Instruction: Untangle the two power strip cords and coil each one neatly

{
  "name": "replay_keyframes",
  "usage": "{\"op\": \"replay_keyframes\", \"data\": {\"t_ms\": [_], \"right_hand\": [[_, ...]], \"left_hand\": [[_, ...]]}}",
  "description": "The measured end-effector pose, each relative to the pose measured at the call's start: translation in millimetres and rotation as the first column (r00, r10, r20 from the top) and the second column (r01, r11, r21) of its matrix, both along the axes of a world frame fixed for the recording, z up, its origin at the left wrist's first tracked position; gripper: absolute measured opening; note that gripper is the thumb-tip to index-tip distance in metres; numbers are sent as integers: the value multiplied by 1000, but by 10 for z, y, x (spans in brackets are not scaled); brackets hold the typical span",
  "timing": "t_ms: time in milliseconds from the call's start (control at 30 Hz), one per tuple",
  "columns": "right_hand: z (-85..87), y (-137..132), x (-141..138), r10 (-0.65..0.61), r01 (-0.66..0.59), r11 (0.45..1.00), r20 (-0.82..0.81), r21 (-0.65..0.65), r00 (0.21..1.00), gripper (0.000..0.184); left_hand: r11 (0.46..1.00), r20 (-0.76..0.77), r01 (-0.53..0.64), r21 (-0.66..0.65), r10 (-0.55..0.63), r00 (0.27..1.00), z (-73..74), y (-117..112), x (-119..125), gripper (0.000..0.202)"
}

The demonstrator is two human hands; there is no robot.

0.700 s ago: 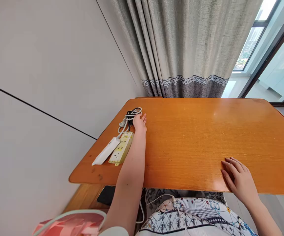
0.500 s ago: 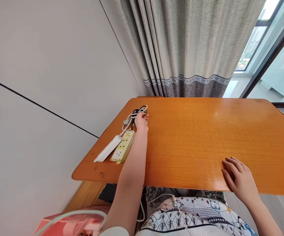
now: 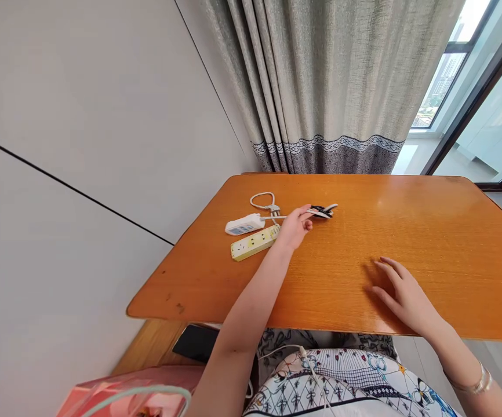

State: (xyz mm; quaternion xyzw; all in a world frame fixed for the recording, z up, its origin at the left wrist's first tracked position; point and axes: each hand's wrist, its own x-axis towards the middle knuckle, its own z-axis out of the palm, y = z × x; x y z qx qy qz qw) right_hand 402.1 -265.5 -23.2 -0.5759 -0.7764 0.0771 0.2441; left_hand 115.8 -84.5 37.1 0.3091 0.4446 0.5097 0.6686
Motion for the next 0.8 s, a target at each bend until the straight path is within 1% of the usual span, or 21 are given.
{"op": "replay_keyframes", "data": {"t_ms": [67, 133, 167, 267, 333, 367, 400, 467, 600, 667, 733, 800], "right_hand": [[59, 245, -80, -3, -2, 999, -142, -34, 990, 62], [45, 527, -171, -26, 9, 998, -255, -67, 966, 76], [12, 666, -224, -30, 6, 996, -275, -88, 961, 85], [-139, 1011, -412, -19, -7, 994, -240, -110, 971, 104], [-229, 1164, -540, -11, -2, 998, -188, -68, 982, 115], [-257, 1221, -596, -20, 15, 999, -155, -33, 988, 117], [-271, 1270, -642, -36, 37, 999, -119, 5, 992, 117], [-258, 1354, -699, -90, 93, 993, -44, 74, 995, 109], [-146, 1487, -708, -196, 190, 973, 40, 129, 980, 73], [-99, 1521, -694, -218, 209, 968, 57, 137, 974, 61], [-70, 1529, -684, -226, 214, 967, 79, 139, 971, 57], [-55, 1516, -683, -229, 215, 967, 102, 135, 968, 59]], "left_hand": [[994, 23, 110, -3, -110, 994, 8, -127, 114, 39], [982, 62, 187, -10, -186, 981, 14, -230, 207, 42], [977, 83, 214, -11, -212, 974, 14, -271, 243, 42], [966, 125, 257, 11, -257, 958, -6, -343, 308, 42], [964, 121, 262, 40, -265, 957, -38, -355, 319, 41], [964, 111, 261, 53, -266, 958, -58, -353, 319, 41], [963, 99, 260, 66, -266, 959, -78, -349, 318, 40], [964, 68, 253, 86, -259, 963, -115, -340, 320, 40], [966, -8, 234, 114, -234, 972, -184, -333, 339, 41], [972, -76, 212, 105, -205, 976, -233, -323, 343, 38], [975, -183, 200, 99, -180, 967, -298, -299, 338, 31], [970, -296, 212, 120, -169, 940, -372, -269, 327, 21]]}}
